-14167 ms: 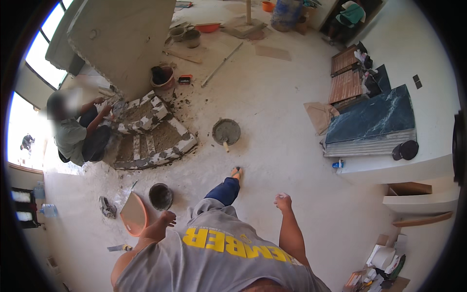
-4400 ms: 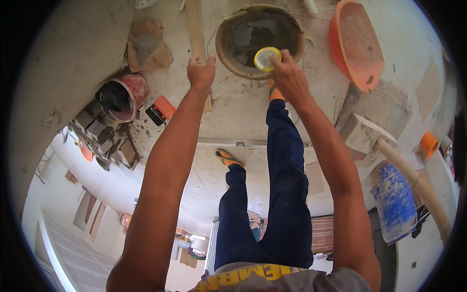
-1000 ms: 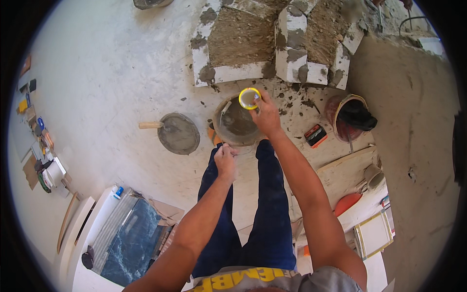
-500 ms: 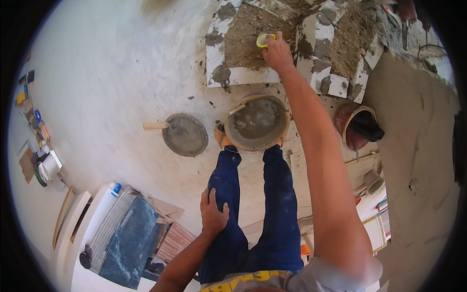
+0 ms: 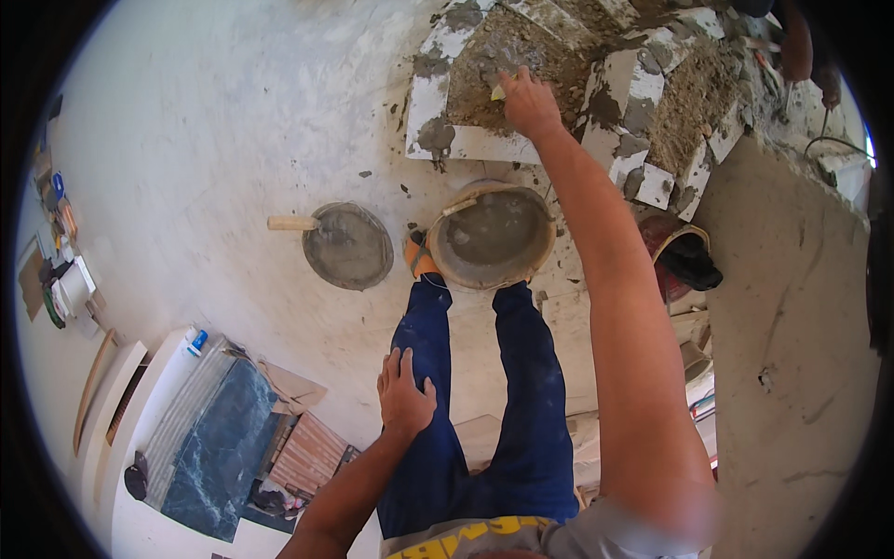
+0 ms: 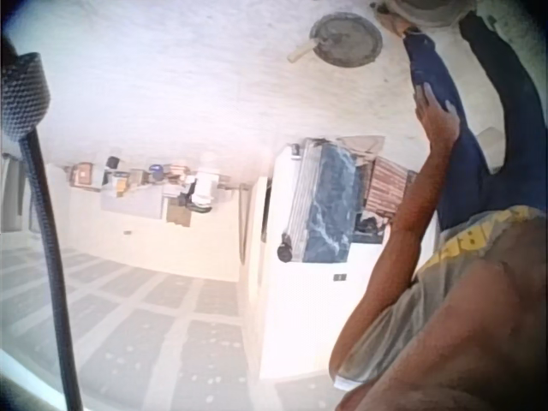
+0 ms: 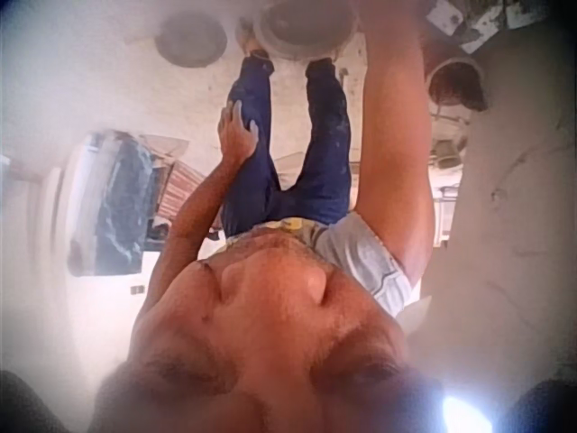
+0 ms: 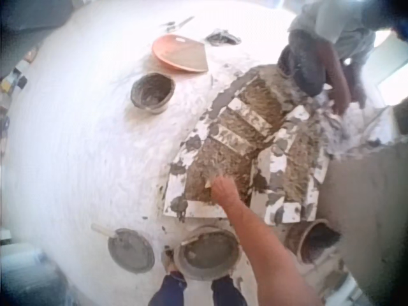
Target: The person pours dirt into a brick structure, smooths it by hand, and applies wet cement to the exterior with a yellow sponge.
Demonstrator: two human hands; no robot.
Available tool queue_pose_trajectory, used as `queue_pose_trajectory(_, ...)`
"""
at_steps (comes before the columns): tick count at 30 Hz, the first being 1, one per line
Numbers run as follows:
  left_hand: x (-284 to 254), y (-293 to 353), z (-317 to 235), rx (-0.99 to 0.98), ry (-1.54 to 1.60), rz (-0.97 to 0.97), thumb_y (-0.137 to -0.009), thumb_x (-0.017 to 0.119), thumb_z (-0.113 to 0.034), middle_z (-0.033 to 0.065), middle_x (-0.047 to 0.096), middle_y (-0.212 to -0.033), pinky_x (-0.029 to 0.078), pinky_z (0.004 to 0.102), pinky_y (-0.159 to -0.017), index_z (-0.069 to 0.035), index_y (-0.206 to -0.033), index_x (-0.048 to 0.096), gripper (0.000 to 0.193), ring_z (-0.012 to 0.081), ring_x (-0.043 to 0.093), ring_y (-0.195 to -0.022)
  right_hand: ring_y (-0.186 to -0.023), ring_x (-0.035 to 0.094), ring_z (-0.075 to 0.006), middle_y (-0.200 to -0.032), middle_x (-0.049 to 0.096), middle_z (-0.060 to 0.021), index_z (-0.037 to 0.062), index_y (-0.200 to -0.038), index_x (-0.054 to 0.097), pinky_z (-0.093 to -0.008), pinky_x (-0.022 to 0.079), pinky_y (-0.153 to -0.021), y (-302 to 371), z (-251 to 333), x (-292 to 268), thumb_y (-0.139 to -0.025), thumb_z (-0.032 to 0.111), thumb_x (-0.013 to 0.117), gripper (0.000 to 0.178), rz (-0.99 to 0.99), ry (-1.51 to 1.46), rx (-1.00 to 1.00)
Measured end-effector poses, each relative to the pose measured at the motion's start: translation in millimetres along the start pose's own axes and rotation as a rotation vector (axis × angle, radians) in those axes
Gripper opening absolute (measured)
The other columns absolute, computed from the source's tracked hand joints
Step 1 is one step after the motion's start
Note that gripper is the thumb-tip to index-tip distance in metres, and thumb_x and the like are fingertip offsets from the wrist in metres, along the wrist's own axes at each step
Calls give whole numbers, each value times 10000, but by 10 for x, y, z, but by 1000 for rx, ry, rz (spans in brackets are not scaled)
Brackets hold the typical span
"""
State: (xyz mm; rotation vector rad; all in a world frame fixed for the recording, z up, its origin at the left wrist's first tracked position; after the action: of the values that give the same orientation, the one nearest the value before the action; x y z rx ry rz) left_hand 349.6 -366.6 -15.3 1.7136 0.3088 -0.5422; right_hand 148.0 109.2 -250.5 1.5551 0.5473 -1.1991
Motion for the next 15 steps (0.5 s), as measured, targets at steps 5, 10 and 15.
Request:
queue_pose_trajectory(5,57,-11,15,-14,-17,19,-944,694,-224,217,387,-1661,271,552,-1276,-50,-1598,426,728,423,326,-1566,-1200,668,-380,-1332,613,-175,198,-1504,526,-493,536,-1005,158,292,29,-950,127,705,587,-61,-25,-140)
queue_pose_trajectory(10,101,-9,55,-21,-22,32,-945,687,-236,212,386,-1667,269,554,-1276,-46,-1600,426,730,423,318,-1573,-1139,669,-393,-1212,652,-185,182,-1477,543,-508,538,-963,377,365,76,-908,151,749,606,-110,-218,-69)
queue_pose_trajectory(15,137,7,66,-22,-22,48,-941,688,-234,209,381,-1671,266,553,-1278,-41,-1602,422,738,419,302,-1581,-1085,644,-453,-1166,640,-243,91,-1427,553,-525,529,-933,1040,195,29,-907,179,770,571,-348,-680,142)
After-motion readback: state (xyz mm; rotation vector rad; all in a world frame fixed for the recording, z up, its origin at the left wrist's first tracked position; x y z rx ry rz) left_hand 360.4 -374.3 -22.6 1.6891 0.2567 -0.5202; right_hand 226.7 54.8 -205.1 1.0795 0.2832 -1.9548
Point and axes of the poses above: each hand's wrist, its own y-axis away from the middle knuckle, its own x-axis out of the palm, z = x × y, the point moved 8 cm from there along -y, towards the middle knuckle
